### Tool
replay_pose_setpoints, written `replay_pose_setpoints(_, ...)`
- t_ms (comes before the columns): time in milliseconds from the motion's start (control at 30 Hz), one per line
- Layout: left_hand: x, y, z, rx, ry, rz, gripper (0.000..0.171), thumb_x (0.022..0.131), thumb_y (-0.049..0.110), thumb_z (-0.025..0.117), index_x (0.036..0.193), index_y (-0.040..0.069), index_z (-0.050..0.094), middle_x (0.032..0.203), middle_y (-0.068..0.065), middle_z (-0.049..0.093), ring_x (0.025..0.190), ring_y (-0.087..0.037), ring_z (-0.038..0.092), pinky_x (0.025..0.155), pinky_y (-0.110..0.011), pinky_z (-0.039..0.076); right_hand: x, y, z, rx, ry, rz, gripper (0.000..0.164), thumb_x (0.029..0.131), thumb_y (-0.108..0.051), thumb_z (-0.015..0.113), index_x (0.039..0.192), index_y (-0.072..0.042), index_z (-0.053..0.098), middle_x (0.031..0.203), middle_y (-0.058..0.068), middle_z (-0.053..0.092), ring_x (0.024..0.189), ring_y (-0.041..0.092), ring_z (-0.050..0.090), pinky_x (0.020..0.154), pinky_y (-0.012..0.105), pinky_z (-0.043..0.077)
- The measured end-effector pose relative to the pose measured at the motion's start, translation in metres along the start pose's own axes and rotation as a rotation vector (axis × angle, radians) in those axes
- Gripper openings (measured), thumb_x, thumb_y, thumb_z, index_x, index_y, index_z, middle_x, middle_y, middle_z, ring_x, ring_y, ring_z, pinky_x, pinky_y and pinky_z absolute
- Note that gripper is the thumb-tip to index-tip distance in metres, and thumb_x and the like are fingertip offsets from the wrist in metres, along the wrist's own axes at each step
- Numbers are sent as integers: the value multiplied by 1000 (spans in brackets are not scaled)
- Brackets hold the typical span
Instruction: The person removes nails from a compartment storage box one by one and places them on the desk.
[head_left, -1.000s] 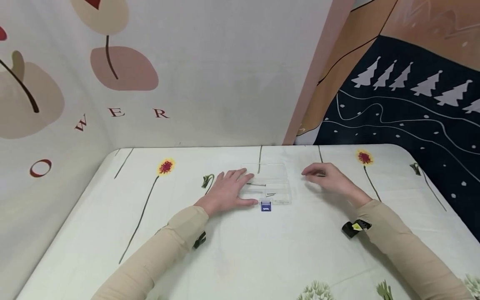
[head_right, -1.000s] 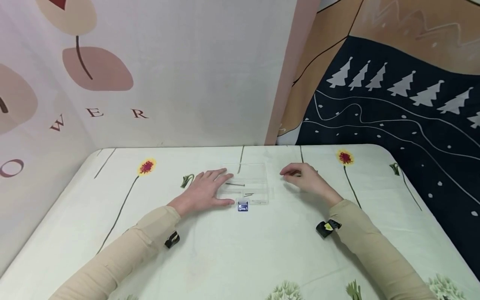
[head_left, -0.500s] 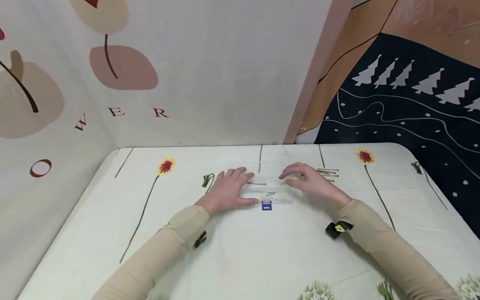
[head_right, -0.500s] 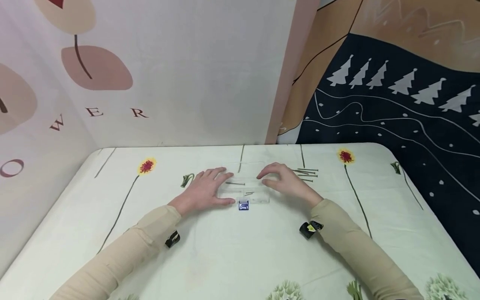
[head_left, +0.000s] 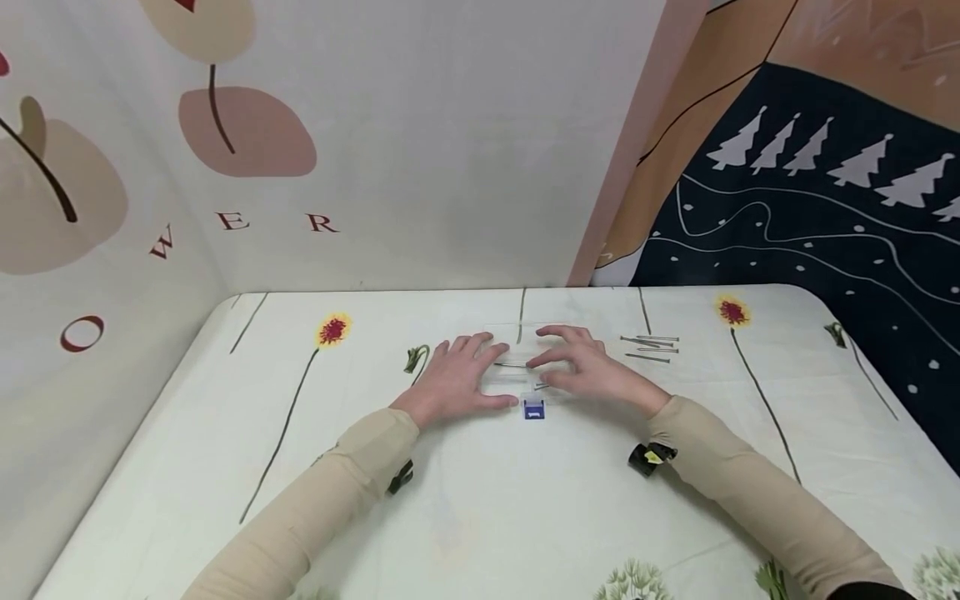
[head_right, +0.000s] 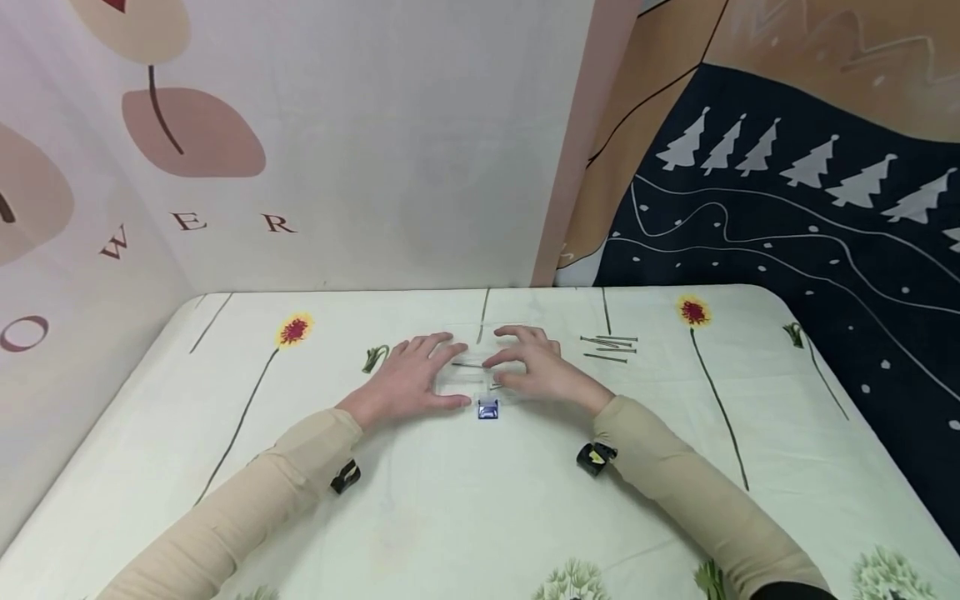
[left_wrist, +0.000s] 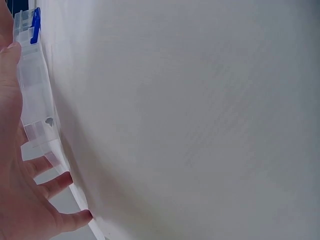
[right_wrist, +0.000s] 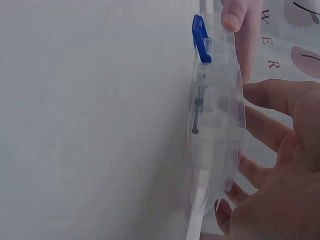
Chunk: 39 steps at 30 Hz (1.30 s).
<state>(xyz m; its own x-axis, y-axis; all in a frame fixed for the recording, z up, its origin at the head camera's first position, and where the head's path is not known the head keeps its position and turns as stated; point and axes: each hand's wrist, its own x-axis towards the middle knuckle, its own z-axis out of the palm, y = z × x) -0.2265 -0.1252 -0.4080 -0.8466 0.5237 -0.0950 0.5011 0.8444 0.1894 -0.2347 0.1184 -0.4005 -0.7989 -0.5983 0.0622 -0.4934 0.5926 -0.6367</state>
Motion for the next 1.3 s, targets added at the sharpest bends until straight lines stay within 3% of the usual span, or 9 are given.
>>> replay_pose_setpoints(233,-1,-1,0,5,5,12,88,82,75,50,151,22,35,154,-10,28,136,-32,30,107,-59,24,6,-6,6,-100,-53,24,30,91,-22,62,119,-15,71,147,14,38,134,39,24,95,63,19)
replay_pose_setpoints(500,-1,-3,1,5,7,9,89,82,76,49,151,23,34,153,-10,28,136,-32,30,106,-59,25,8,-11,6,-78,-65,41,23,90,-19,62,108,-16,75,142,12,44,133,37,26,95,64,16)
replay_pose_setpoints(700,-1,-3,1,2,20,10,88,82,75,51,150,23,36,152,-9,30,134,-32,32,106,-59,26,13,-16,7,-59,-75,101,19,91,-17,59,101,-14,75,134,11,49,131,38,28,96,65,14)
replay_pose_setpoints(1000,0,-3,2,-3,12,19,88,82,75,52,151,22,35,153,-10,29,135,-32,32,105,-60,26,19,-20,10,-106,-98,150,16,93,-15,55,93,-11,70,128,13,49,126,38,32,98,66,12)
replay_pose_setpoints(1300,0,-2,2,-15,21,22,88,81,74,53,150,22,37,153,-10,30,135,-32,32,106,-60,25,17,-16,12,-9,-22,152,9,90,-12,62,88,-14,70,121,10,54,124,36,38,99,65,12)
